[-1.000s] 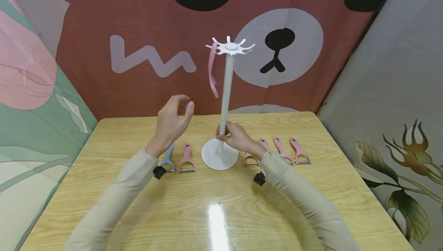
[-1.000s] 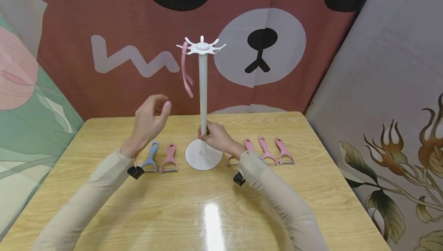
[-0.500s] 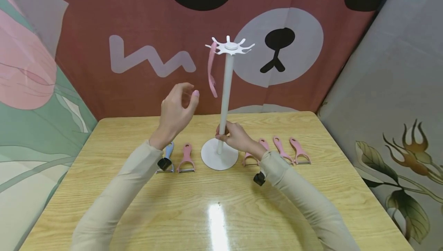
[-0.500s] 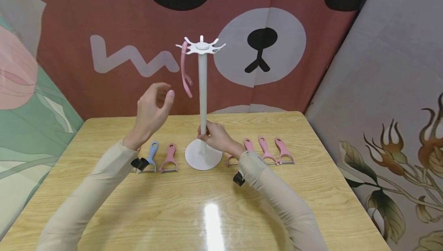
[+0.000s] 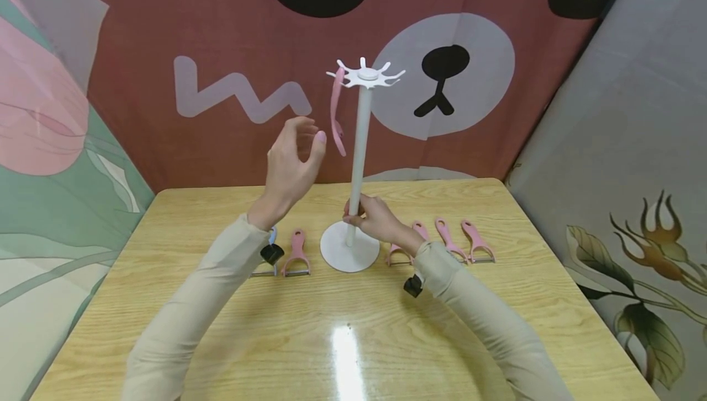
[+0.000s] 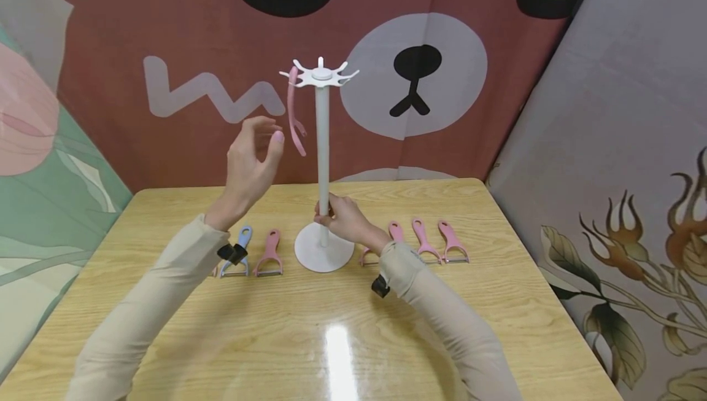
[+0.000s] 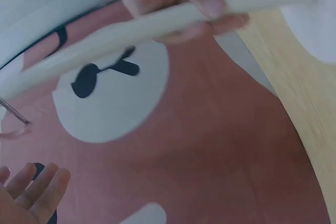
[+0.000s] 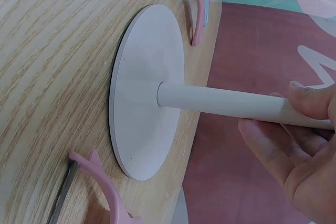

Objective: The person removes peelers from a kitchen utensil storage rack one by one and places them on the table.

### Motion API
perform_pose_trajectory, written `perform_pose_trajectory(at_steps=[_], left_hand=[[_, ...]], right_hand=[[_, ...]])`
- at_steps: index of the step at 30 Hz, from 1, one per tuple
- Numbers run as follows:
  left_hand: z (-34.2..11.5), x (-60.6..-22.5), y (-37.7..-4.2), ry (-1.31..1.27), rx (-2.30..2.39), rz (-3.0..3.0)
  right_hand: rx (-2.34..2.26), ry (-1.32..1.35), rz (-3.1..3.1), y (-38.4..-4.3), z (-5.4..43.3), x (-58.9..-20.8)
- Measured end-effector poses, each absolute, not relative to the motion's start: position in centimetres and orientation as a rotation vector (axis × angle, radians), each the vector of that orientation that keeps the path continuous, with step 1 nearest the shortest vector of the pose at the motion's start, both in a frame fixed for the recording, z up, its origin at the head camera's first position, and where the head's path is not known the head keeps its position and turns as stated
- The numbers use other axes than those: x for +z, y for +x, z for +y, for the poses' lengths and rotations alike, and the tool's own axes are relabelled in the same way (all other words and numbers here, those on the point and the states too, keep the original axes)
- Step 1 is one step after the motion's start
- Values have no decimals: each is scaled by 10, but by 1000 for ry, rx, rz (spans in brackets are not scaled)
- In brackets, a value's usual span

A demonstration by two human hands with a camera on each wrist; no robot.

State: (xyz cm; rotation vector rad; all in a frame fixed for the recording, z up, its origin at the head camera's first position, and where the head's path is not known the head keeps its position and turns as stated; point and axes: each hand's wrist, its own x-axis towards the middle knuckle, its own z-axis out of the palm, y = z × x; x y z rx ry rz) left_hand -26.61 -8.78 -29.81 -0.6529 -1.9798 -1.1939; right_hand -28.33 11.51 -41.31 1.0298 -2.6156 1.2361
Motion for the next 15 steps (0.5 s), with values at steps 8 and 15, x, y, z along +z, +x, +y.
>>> perform_pose_trajectory(at_steps=[8,15], left_hand=[[-81,-292,-264,-639,-1250,-1955],[-79,-288,-268,-699,-1283,-1917]], right_hand=[[1236,1031,-2621,-284,115,-413],[1230,1027,-2627,-283,115,-413]])
